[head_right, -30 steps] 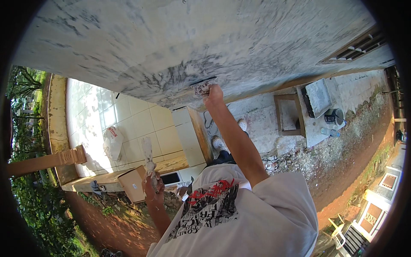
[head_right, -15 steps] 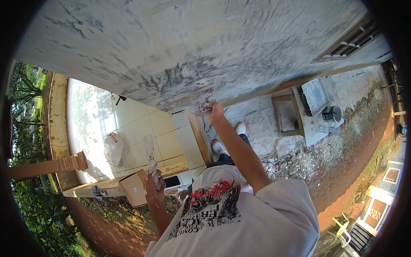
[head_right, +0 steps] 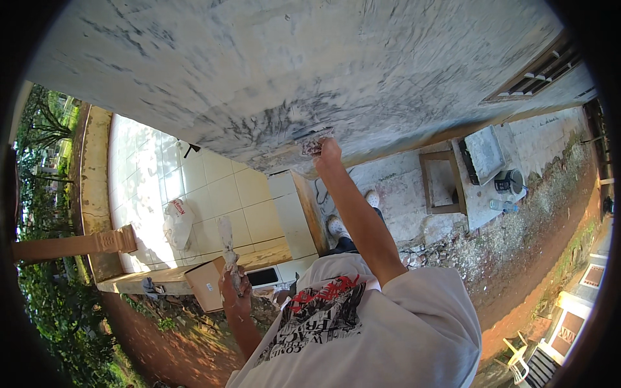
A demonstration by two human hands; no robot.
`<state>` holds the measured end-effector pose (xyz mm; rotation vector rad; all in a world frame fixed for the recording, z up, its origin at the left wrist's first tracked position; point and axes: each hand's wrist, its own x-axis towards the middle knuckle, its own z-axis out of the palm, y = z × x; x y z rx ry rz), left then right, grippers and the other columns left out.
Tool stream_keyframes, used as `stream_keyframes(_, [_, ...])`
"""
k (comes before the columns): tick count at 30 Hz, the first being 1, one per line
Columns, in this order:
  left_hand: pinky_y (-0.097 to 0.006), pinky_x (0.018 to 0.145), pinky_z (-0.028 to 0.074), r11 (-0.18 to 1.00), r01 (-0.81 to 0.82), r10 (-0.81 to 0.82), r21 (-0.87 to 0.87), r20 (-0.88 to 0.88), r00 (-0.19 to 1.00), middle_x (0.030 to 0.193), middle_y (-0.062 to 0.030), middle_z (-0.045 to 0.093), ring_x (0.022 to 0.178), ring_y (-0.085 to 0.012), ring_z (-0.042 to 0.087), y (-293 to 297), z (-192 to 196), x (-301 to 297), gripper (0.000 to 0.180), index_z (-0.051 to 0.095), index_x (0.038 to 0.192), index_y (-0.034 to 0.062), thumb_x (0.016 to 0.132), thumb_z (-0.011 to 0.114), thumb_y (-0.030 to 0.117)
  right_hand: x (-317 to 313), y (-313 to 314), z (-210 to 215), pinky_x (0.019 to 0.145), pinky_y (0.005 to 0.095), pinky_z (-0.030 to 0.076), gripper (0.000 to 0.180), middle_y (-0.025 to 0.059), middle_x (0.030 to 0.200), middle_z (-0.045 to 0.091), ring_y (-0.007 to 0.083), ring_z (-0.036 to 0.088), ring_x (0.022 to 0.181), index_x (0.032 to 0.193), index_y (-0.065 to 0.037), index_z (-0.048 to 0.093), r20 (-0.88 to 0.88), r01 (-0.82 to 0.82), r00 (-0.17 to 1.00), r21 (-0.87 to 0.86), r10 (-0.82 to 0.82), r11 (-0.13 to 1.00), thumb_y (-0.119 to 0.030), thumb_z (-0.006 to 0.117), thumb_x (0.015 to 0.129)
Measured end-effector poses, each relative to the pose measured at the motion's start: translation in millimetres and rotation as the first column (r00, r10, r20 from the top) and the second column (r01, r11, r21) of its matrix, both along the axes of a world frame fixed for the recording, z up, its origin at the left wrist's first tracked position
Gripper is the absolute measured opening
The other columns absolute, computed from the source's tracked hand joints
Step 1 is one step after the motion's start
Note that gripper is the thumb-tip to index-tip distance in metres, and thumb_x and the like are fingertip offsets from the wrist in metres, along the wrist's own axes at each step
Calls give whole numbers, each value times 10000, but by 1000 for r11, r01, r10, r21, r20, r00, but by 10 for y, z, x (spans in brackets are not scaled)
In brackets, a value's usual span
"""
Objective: The person applies wall putty to a wall using a spatula and a putty knife, smoothing the putty onto the surface.
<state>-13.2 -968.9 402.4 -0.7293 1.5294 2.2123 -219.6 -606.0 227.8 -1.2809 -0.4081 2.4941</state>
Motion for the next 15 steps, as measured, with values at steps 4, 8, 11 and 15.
stream_keyframes(4, [-200,377,282,1000,-22,22,-18,9,1000,765,-9,516,459,-60,385,81,70,-50,376,482,1251,24,960,495,262,-8,7,207,549,366,484,134,90,852,574,231,600,692,898,-28,563,-87,29,996,-33,-32,999,-24,437,852])
stream_keyframes(8, [-196,376,283,999,0,2,-45,37,999,743,-3,515,448,-55,374,99,61,-114,336,494,1220,24,956,474,231,158,-80,901,523,355,463,135,67,804,575,203,591,678,875,-42,571,-129,28,992,91,-16,995,-15,442,849])
stream_keyframes(11, [-199,370,286,1000,12,-12,-11,24,1000,737,-4,513,447,-55,379,97,47,-138,321,494,1207,27,953,474,222,209,-43,1294,728,390,537,169,109,914,557,231,605,798,961,15,499,-176,-78,978,196,113,977,44,360,869])
stream_keyframes(15, [-204,358,286,999,34,-34,-6,5,999,731,-6,515,438,-56,386,79,5,-145,308,494,1196,31,952,476,219,442,-186,1637,807,382,539,250,141,1004,573,250,615,892,1050,18,517,-305,-108,935,241,181,964,64,349,870])
